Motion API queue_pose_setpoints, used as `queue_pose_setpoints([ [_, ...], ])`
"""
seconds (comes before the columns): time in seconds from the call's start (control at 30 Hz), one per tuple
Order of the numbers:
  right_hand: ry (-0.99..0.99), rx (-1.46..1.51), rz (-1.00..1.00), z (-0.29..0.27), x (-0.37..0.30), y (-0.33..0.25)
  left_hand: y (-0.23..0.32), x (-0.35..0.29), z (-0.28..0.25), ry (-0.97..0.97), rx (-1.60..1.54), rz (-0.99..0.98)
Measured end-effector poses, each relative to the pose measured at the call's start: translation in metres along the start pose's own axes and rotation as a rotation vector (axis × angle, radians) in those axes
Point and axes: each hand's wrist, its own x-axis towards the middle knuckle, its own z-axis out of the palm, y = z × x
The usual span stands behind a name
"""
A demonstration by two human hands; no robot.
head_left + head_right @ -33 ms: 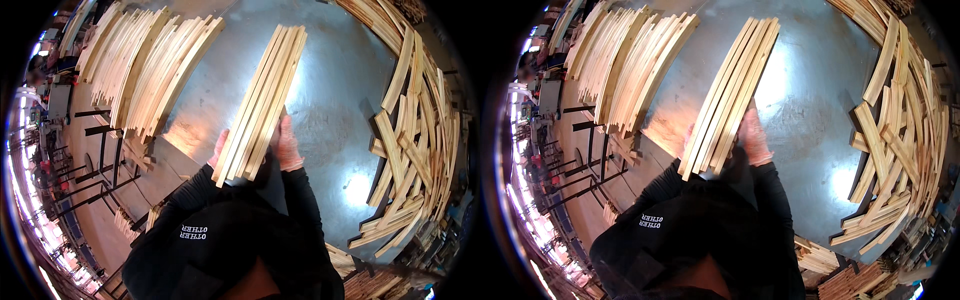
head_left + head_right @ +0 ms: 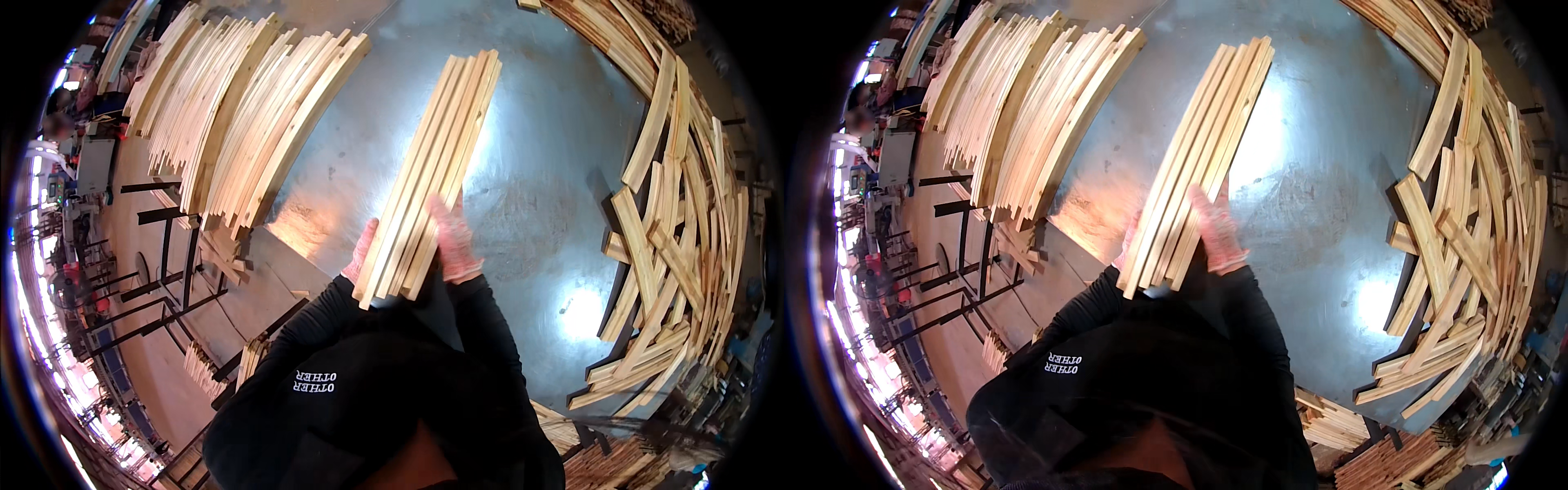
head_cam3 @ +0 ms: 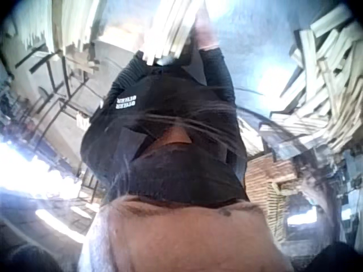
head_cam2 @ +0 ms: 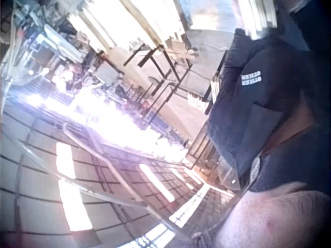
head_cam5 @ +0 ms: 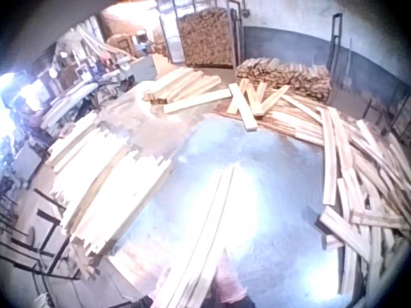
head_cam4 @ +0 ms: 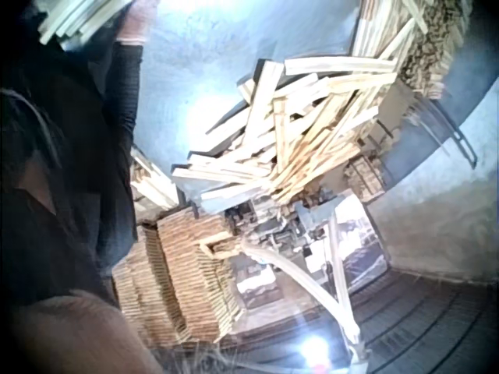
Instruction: The person repeatedly picks up small wooden planks from a large pile on the floor, aligns them, and places them onto a metal rack. The person wears pink gloves and a black hoodie while performing this repetitive stacking task in a workshop environment.
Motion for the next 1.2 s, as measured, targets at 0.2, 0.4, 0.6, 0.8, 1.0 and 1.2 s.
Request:
queue_pose_setpoints([
  [0.2, -0.022, -0.456, 0.132, 0.035, 0.019, 0.052, 0.077, -0.074, -0.025, 0.899, 1.834, 0.321],
  [0.4, -0.326, -1.193, 0.372, 0.139, 0.055, 0.073, 0.108, -0.132, 0.021, 1.295, 2.669, 0.738],
  [0.6, -0.732, -1.655, -0.031, 0.075, 0.105, 0.057, 0.151, -0.096, 0.033, 1.427, 3.155, 0.718],
  [0.8, 0.769, -2.278, -0.642, -0.245, -0.004, -0.197, 0.093, -0.063, 0.090, 1.989, 2.910, -0.087],
  [1.0, 0.625, -2.301, 0.200, -0.368, -0.074, -0.301, -0.011, 0.071, 0.063, 0.832, 2.285, 0.411],
  [1.2, -0.208, -2.006, 0.093, -0.263, -0.066, -0.310, -0.236, 0.251, -0.032, 0.159, 1.499, 0.073],
])
